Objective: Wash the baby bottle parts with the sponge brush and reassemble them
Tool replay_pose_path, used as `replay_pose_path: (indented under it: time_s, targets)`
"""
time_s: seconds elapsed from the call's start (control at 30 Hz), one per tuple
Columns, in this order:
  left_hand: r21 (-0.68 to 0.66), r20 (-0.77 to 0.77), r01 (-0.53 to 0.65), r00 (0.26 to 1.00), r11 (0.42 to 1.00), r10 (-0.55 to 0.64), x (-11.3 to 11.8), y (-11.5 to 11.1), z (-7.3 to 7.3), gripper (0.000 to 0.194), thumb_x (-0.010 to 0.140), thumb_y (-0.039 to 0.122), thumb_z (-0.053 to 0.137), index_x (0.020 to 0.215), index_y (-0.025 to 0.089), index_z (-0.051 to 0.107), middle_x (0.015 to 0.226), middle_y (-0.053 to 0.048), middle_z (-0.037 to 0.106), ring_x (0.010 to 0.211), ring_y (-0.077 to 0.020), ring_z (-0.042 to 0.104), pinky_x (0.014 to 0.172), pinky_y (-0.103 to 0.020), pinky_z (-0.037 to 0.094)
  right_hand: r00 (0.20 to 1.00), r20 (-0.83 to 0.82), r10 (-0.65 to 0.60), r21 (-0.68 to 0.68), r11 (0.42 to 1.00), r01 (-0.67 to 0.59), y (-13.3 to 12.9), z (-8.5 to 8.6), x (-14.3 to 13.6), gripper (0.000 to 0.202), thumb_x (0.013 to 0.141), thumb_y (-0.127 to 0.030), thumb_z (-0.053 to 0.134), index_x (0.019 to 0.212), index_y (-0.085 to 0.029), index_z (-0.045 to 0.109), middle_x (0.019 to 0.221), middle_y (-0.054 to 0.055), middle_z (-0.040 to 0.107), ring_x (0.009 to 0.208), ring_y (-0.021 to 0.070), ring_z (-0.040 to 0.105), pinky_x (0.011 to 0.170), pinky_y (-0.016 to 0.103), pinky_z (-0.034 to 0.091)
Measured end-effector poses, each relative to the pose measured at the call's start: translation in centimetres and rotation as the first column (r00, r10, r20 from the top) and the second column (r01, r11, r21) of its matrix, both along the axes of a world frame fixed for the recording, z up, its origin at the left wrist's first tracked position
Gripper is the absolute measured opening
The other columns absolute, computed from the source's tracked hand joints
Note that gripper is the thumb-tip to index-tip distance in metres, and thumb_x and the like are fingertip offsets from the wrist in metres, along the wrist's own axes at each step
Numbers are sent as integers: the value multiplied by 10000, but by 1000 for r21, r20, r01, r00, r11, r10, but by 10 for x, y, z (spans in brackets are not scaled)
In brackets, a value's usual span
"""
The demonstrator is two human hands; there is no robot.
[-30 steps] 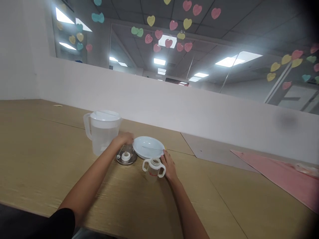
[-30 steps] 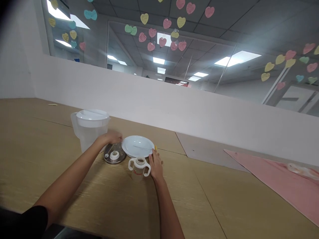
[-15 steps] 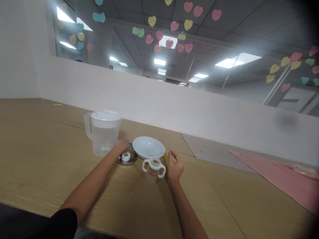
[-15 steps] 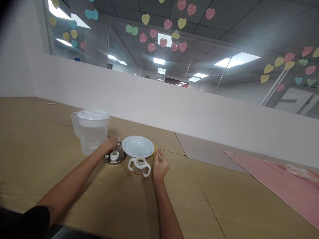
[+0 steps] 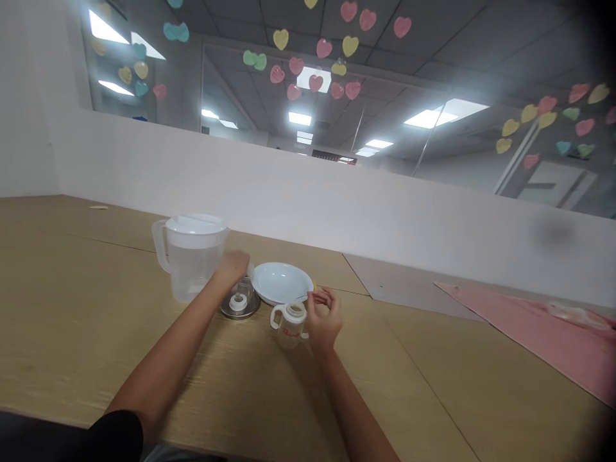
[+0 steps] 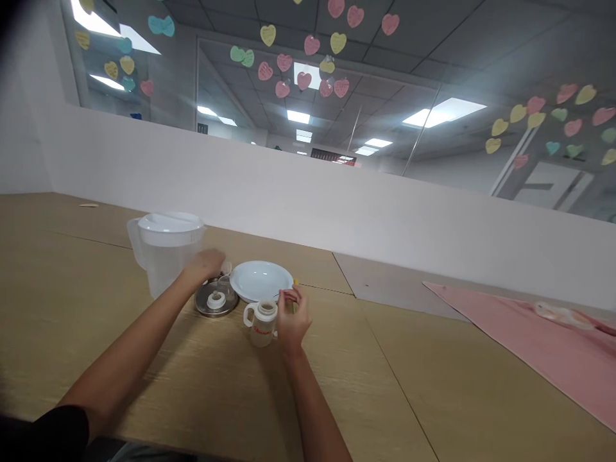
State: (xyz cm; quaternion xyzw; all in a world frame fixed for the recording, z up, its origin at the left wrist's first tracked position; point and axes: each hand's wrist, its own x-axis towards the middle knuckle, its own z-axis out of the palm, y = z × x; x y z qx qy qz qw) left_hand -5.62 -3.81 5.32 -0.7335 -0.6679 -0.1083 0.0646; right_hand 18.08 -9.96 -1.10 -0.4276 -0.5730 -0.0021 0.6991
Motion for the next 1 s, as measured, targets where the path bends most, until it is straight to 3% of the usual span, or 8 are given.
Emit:
replay_pose_path:
  time_s: [0.13,0.3,0.4,0.47,0.6,0.8,1.0]
  targets:
    - [40,15,6,1000,999,-6,8,-14,19,240,766,193,511,904,64,658,930,-232,646,877,-281,637,752,-353,482,975,204,-87,84,994,71,-1,-7,-3,208,838,-318,524,924,-153,615,764,66,677,688,135,633,707,262,514]
    - [40,64,156,985,987,-159,26,-21,30,223,795,170,435,818,113,649,845,-125,661,728,-179,627,655,-245,453,952,301,-57,189,982,0,6,-7,1,194,869,-258,492,828,-164,656,777,51,691,748,135,649,724,255,527]
    - [86,171,363,912,928,-373,38,-16,25,257,807,163,385,720,127,624,700,-63,637,611,-137,575,582,-218,414,961,265,-81,238,971,17,7,-1,7,186,880,-231,484,871,-160,656,809,52,701,755,133,662,720,249,541]
    - [170,222,440,855,882,-470,44,-9,18,253,801,167,387,682,125,607,650,-55,614,601,-142,548,582,-229,400,952,284,-112,288,957,27,5,3,12,179,882,-199,481,935,-157,647,849,58,708,771,133,672,727,243,548]
    - [241,245,429,841,871,-482,52,3,4,246,821,202,398,709,122,602,706,-69,624,660,-157,543,631,-250,407,904,404,-143,432,900,-51,-6,11,22,253,883,-111,436,1084,-153,583,946,80,701,855,140,674,760,249,557]
    - [238,199,465,836,853,-511,57,7,-4,246,869,238,401,794,128,608,818,-79,638,737,-160,557,692,-251,420,755,643,-130,530,787,-316,-31,19,13,262,906,-154,356,1092,-114,537,937,142,674,975,182,630,758,315,565]
    - [224,159,448,859,865,-486,59,6,-6,239,853,189,418,715,124,602,781,-87,622,707,-164,550,660,-251,407,720,683,-120,521,771,-366,-34,20,-7,261,915,-174,333,1041,-97,548,862,134,664,907,178,636,759,315,555]
